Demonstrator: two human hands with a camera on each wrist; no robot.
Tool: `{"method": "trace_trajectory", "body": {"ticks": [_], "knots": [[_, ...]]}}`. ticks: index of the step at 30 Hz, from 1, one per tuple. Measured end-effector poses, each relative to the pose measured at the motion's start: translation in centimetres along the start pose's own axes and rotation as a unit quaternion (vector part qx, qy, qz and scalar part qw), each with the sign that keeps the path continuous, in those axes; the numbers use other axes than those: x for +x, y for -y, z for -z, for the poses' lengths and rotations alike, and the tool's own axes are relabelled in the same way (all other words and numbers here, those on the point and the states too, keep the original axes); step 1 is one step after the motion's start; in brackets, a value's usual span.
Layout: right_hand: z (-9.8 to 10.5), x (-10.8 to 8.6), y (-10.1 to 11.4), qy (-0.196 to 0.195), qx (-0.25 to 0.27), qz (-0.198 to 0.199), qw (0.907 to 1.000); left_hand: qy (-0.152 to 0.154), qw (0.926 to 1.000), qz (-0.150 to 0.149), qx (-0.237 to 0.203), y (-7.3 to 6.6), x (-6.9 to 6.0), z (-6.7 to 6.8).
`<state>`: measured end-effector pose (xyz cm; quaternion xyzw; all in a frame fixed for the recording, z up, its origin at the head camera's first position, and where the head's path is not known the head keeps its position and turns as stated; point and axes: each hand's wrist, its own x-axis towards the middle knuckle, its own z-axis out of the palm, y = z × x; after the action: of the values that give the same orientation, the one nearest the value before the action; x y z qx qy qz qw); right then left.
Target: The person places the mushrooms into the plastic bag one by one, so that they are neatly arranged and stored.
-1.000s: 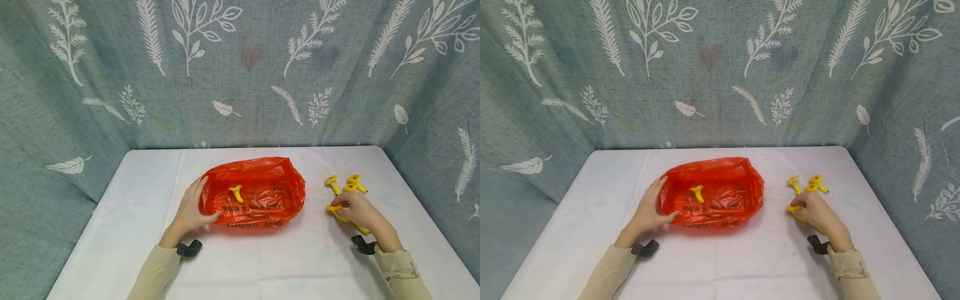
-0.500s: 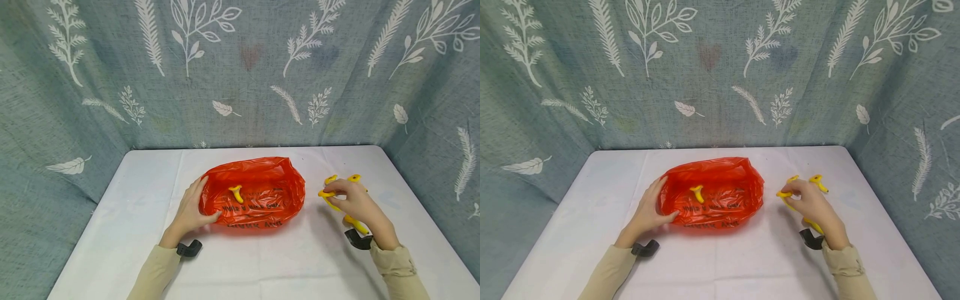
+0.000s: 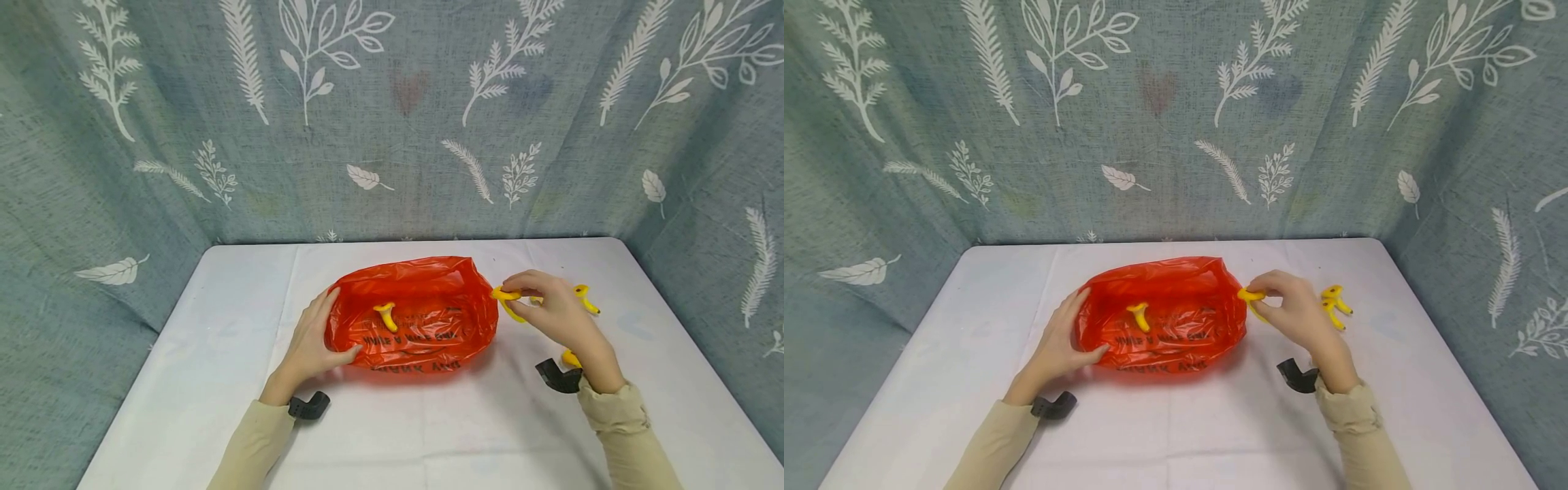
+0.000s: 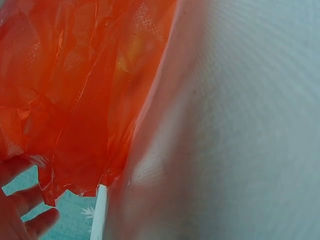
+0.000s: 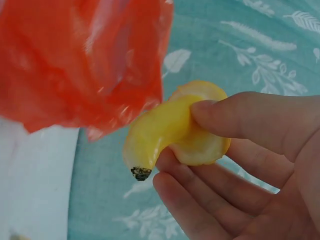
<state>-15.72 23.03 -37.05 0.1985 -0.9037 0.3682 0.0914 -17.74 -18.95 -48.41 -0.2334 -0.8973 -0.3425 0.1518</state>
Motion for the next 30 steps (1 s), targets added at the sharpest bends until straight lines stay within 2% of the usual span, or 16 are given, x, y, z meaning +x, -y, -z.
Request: {"method": "trace_trajectory", "body": {"ticks": [8,14,19,26,30], "knots": [[-1.2,2.3,2.1,-0.020,0.042,0.017,0.9988,-0.003,1.0000,-0.003,0.002,0.1,0.0,0.0],[-2.8,4.3,3.7,-0.020,0.080,-0.005,0.9966,-0.002,1.0000,0.002,0.000,0.0,0.0,0.0],[-4.5,5.7,5.0,0.002,0.095,-0.041,0.9946,-0.003,1.0000,0.001,0.001,-0.1,0.0,0.0],[-7.7,7.0,5.6,0.055,0.086,-0.047,0.9936,-0.002,1.0000,0.001,-0.001,-0.1,0.0,0.0],[-9.4,7.5,5.6,0.080,0.080,-0.073,0.9909,0.000,1.0000,0.001,-0.001,0.0,0.0,0.1]]}}
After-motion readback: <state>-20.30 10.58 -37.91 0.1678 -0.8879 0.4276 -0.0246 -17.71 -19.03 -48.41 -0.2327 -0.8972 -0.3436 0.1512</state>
